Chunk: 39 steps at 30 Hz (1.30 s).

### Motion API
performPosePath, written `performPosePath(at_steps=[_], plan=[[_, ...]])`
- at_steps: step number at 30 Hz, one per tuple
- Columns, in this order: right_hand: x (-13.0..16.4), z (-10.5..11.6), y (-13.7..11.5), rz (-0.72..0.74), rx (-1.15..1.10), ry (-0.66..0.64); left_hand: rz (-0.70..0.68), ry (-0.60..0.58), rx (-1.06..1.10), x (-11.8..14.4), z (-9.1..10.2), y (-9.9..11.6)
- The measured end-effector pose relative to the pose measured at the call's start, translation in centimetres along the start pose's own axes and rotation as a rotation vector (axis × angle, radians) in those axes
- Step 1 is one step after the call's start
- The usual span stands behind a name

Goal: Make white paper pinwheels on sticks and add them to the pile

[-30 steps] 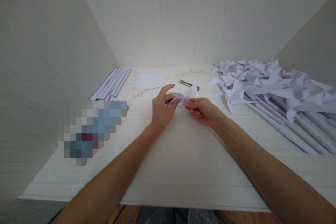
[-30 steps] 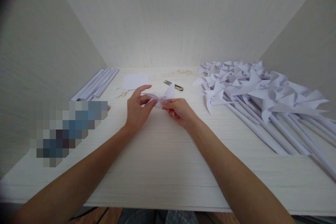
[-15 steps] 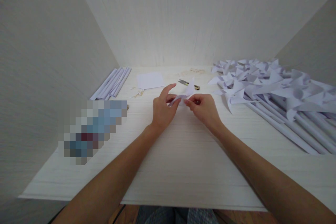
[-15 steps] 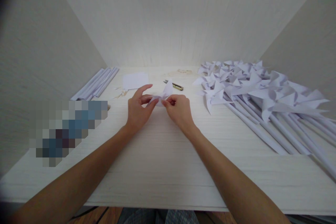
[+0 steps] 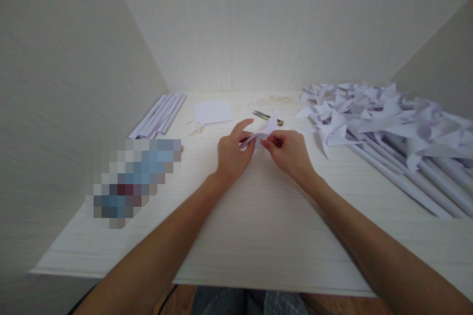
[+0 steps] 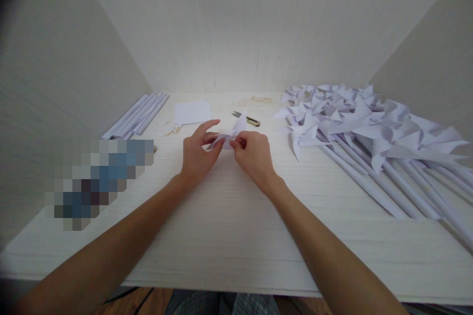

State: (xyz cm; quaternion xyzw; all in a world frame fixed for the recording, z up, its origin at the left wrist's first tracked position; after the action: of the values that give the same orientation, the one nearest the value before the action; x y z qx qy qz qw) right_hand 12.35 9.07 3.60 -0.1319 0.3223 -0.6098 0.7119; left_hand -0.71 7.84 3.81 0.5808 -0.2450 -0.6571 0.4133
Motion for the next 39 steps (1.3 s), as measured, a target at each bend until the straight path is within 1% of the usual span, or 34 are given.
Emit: performPosePath(at_steps=[2,4,11,15,21,24,28,35,39], plan=[[0.4,0.8,-1.4,0.142,0.189,0.112,0.008,0.011,0.014,-0.1,0.1,0.0],[0.6,0.8,-1.8,0.200,0.232,0.138,0.032,0.031,0.059,-0.2,0.3,-0.2],[0.2,0.1,-0.9,0.127,0.063,0.072,0.221,0.087,0.370,-0.4,0.3,-2.1],[0.2,-0.2,-0.5,0.117,-0.034,0.049,0.267,0.111,0.440,-0.4,0.2,-2.4],[0.1,-1.2,0.4,0.074,-0.152,-0.015,0.282,0.126,0.480,-0.4,0.2,-2.4],[0.0,-1.3,0.4,0.072,-0.166,-0.020,0.258,0.122,0.463,-0.4,0.2,-2.3],[0.1,-0.9,0.1,0.101,-0.144,0.015,0.204,0.116,0.404,-0.5,0.5,-2.0],[0.2,-0.4,-0.3,0.142,-0.046,0.050,0.216,0.110,0.425,-0.5,0.4,-2.3],[0.3,0.2,-1.1,0.210,0.052,0.078,0.205,0.099,0.413,-0.6,0.4,-2.3]])
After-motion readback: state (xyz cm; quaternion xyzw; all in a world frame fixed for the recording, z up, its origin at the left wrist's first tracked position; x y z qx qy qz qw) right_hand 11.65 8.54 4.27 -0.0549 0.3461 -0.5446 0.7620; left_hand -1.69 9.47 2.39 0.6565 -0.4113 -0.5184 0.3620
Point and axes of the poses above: each hand's wrist, its own x-axis away from the middle knuckle, its own z-axis out of the back of the hand, y = z × x, the point moved 9 cm from there along -x, towards the middle knuckle, and after that the axes turned 15 degrees about x, right-handed, at the moved point
